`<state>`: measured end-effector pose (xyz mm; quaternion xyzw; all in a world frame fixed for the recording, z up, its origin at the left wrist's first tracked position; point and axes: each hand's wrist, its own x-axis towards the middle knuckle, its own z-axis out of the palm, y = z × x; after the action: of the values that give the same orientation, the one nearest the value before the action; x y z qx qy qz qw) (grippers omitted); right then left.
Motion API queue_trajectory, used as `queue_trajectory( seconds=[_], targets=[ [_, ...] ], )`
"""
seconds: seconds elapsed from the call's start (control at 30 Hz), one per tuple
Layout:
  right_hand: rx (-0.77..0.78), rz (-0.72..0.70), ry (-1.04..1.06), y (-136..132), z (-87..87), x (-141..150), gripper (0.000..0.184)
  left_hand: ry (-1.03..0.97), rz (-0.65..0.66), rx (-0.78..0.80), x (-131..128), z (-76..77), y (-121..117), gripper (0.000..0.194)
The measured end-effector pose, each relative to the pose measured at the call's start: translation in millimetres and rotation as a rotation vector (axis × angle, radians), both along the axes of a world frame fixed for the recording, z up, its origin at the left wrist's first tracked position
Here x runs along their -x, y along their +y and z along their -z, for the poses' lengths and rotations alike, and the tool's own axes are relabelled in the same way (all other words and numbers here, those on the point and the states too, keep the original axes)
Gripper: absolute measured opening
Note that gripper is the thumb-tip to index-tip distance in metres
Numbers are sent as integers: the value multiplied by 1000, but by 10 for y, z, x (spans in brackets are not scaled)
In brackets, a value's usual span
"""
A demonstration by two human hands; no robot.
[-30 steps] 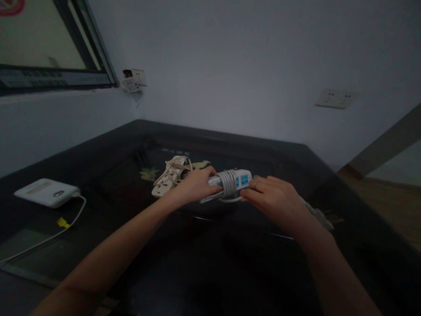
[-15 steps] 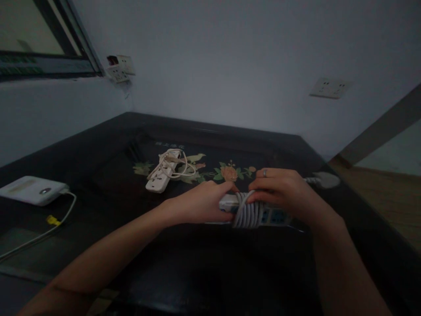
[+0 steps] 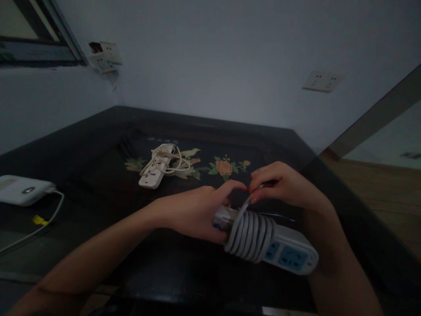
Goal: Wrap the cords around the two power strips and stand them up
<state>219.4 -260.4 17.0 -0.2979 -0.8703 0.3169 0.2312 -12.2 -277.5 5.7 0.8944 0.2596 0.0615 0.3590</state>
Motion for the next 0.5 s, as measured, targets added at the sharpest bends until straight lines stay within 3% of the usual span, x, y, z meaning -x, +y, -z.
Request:
queue_trajectory(
  seconds=[0.2,0.5],
  targets=[
    [65,50,64,37,17,-43,9,-120,96,216,41,74,87,71],
    [188,83,159,150,138,-3,20,-236,45,230,31,75,70,78]
  ],
)
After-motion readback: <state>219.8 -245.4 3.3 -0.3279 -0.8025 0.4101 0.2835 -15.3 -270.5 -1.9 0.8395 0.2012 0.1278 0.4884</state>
